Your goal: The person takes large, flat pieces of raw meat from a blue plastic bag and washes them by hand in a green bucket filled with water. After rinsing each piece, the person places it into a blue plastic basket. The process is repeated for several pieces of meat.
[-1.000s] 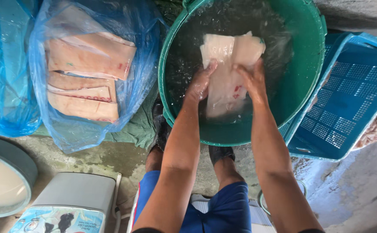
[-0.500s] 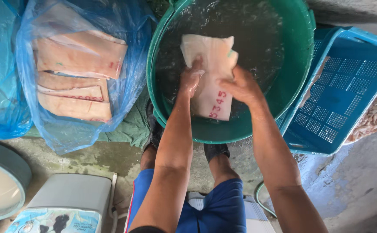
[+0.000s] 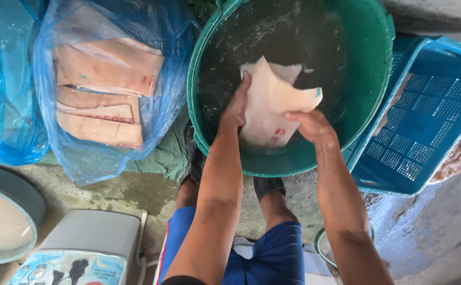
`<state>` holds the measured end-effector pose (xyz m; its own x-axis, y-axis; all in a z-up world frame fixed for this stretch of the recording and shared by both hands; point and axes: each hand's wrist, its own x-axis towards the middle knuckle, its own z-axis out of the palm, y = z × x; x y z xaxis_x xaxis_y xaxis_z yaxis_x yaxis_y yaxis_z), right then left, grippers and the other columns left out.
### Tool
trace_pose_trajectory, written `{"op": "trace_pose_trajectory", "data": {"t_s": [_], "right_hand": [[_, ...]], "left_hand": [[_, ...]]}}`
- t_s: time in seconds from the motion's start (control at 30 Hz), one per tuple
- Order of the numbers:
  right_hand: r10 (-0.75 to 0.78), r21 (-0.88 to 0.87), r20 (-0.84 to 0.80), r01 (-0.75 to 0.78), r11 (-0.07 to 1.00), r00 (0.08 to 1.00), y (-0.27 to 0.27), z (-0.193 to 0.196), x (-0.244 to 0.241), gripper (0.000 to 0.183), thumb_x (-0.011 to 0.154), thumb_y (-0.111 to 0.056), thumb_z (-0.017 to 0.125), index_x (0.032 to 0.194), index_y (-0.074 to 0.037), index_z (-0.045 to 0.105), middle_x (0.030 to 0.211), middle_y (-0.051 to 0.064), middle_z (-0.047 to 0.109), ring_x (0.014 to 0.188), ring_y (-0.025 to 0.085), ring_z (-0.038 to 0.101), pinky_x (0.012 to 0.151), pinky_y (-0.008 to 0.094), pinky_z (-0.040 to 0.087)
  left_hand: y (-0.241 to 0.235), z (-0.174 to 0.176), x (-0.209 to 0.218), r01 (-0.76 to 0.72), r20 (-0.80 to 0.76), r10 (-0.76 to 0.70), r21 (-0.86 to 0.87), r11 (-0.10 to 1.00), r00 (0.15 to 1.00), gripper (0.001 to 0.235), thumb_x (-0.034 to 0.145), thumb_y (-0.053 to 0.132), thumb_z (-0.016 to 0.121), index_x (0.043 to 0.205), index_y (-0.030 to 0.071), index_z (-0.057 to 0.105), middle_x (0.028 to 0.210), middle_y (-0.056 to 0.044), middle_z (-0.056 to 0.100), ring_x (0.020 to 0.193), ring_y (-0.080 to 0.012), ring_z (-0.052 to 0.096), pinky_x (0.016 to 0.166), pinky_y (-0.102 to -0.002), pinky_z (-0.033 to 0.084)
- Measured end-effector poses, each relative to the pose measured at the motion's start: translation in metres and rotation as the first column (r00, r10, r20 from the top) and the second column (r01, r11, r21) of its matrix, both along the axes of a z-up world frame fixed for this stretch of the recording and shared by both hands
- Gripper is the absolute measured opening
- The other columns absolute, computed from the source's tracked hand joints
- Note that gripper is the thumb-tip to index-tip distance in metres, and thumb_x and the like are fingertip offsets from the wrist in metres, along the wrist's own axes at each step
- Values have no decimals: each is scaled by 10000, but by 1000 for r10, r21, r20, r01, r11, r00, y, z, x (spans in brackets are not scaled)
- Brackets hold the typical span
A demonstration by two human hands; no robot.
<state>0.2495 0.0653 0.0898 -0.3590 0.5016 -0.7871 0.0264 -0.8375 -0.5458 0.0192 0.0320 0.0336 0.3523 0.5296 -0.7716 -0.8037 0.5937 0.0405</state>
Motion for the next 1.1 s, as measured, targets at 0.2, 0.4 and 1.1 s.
{"op": "trace_pose_trajectory", "data": {"t_s": [0.2,0.4,1.1], "right_hand": [[106,37,-30,-105,994,994,-59,14,33,406,875,48,697,1278,62,655,1217,149,717,1157,256,675,1034,416,520],[37,351,-147,17,936,988,-91,63,53,425,924,-68,725,1328,31,638,1248,149,701,1164,256,673,1032,424,538],[-397,486,133,289,825,908,64,-114,-57,544,1009,-399,595,1350,24,596,1275,103,691,1175,195,647,1029,310,537]], "left_hand": [[-14,-56,6,345,-95,-350,-66,936,932,774,894,595,603,1444,53,555,1432,-168,601,1321,-310,564,1109,-442,429],[-20,-141,33,422,-575,-475,-234,876,667,742,901,555,628,1430,40,567,1425,-183,601,1323,-313,565,1115,-429,433],[-3,38,-34,333,-876,92,275,902,473,281,918,118,698,1175,8,720,1002,-148,793,896,-214,754,783,-323,578]]}}
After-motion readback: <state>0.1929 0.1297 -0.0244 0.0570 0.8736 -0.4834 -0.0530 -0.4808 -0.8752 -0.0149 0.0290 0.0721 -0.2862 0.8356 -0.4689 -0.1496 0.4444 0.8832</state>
